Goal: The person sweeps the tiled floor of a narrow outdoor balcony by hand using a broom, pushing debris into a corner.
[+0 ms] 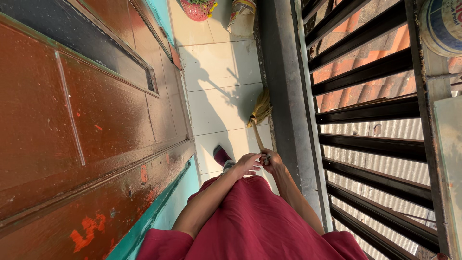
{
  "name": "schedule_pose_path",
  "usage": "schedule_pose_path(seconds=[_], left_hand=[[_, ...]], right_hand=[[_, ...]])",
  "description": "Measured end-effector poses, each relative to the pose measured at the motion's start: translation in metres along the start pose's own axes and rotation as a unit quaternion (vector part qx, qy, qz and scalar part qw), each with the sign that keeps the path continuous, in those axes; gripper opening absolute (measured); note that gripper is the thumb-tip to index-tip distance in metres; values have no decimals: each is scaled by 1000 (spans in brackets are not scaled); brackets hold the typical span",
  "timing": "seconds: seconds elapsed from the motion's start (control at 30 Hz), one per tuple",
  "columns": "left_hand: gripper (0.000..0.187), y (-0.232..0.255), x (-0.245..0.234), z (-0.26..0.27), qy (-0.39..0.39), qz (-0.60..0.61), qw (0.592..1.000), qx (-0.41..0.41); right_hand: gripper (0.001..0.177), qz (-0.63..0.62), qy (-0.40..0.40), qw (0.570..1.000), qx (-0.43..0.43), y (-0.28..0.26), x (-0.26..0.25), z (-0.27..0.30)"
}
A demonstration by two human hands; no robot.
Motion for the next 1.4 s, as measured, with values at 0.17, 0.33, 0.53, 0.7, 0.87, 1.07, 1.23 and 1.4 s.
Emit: schedule_pose_path(seconds=[0.17,0.33,0.53,0.7,0.87,1.07,1.23,1.4], left_hand=[[52,-1,-17,-7,23,49,998,20],[59,-3,-30,-8,38,97,995,9],[56,3,-21,-16,63,130,989,-30],[53,-12,-16,-22,65,112,990,-49],[51,-25,-23,-19,63,164,984,-31],[59,-18,-52,-22,62,222,973,12],[58,-20,-60,-24,84,219,972,-11],[59,-13,-50,-19,59,182,981,-18]], right_hand=[[11,-56,-81,995,-23,0,26,-6],[47,154,-87,981,-80,13,43,76],[61,386,-31,922,-24,4,54,167],[55,386,-86,916,72,-11,46,126],[41,332,-36,933,133,-24,39,21],[23,490,78,868,-20,-85,59,-38],[23,663,60,731,-148,-84,75,-21],[52,619,37,764,-179,-63,75,68]])
Point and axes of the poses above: each hand's wrist, its own z-axis away from the middle knuckle, its own x-axis out of the palm, y = z × x, the point moved 5 cm from there along -z, towards the middle knuckle, and after that the axes turned 7 degrees about -z, right-handed, at the moved point
